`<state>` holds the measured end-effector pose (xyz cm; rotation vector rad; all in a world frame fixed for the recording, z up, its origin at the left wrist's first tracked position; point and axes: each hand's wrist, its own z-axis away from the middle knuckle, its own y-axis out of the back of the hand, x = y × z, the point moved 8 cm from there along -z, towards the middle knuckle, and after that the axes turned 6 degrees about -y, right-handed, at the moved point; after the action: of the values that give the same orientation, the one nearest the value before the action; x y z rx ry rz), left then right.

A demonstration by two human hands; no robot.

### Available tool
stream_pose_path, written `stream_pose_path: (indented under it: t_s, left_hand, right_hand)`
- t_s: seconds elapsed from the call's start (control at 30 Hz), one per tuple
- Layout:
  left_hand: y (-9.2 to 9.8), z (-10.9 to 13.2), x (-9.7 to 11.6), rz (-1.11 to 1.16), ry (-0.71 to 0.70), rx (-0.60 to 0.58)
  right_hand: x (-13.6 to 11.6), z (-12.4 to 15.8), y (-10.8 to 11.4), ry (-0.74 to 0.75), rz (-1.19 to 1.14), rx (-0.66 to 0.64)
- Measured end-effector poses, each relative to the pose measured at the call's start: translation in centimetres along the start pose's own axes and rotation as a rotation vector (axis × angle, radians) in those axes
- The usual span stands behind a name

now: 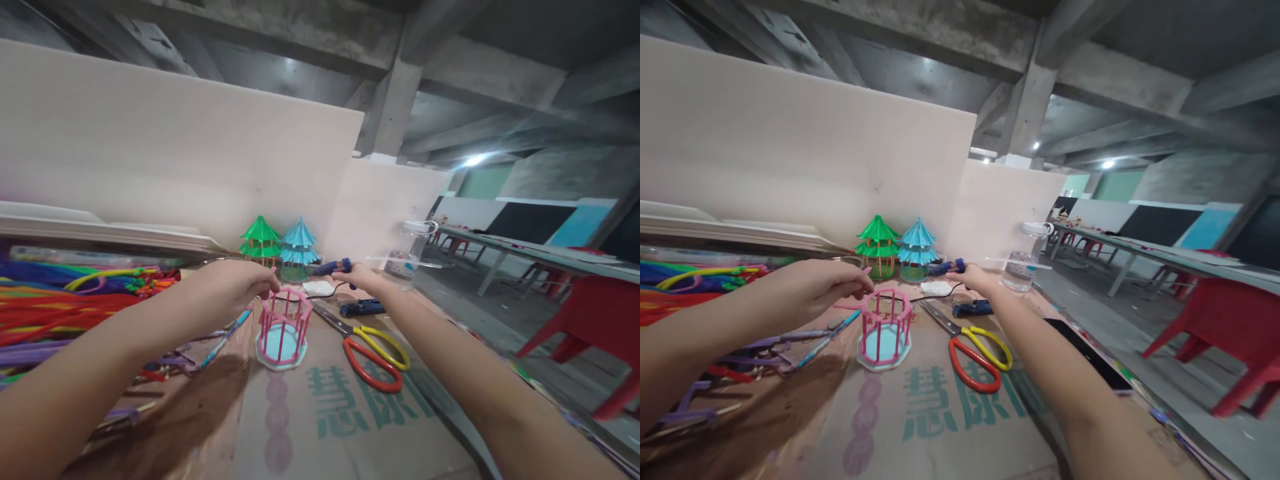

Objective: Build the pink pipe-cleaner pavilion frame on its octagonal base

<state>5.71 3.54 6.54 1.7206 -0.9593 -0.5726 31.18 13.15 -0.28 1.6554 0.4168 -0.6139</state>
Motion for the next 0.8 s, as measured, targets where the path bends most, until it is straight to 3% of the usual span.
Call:
stream_pose_path:
  t_s: [0.2,0.53,0.7,0.8]
  left_hand:
    - [0.5,0.1,0.0,0.108,0.042,0.111]
    - [1.7,0.2,0.9,0.089,0.113,0.179]
    - [1.9,0.1,1.5,0.046,0.135,0.172]
    - [2.0,0.1,1.9,0.073,0.092,0.185]
  right_hand:
    - [2.1,0.0,-1.4,-0.062,0.191,-0.014]
    - [2.3,1.5,-0.7,-0.007,0.514,0.027]
    - [2.2,4.7,0.6,-0.03,0.72,0.0]
    - [0.0,7.6,1.9,0.023,0.781,0.027]
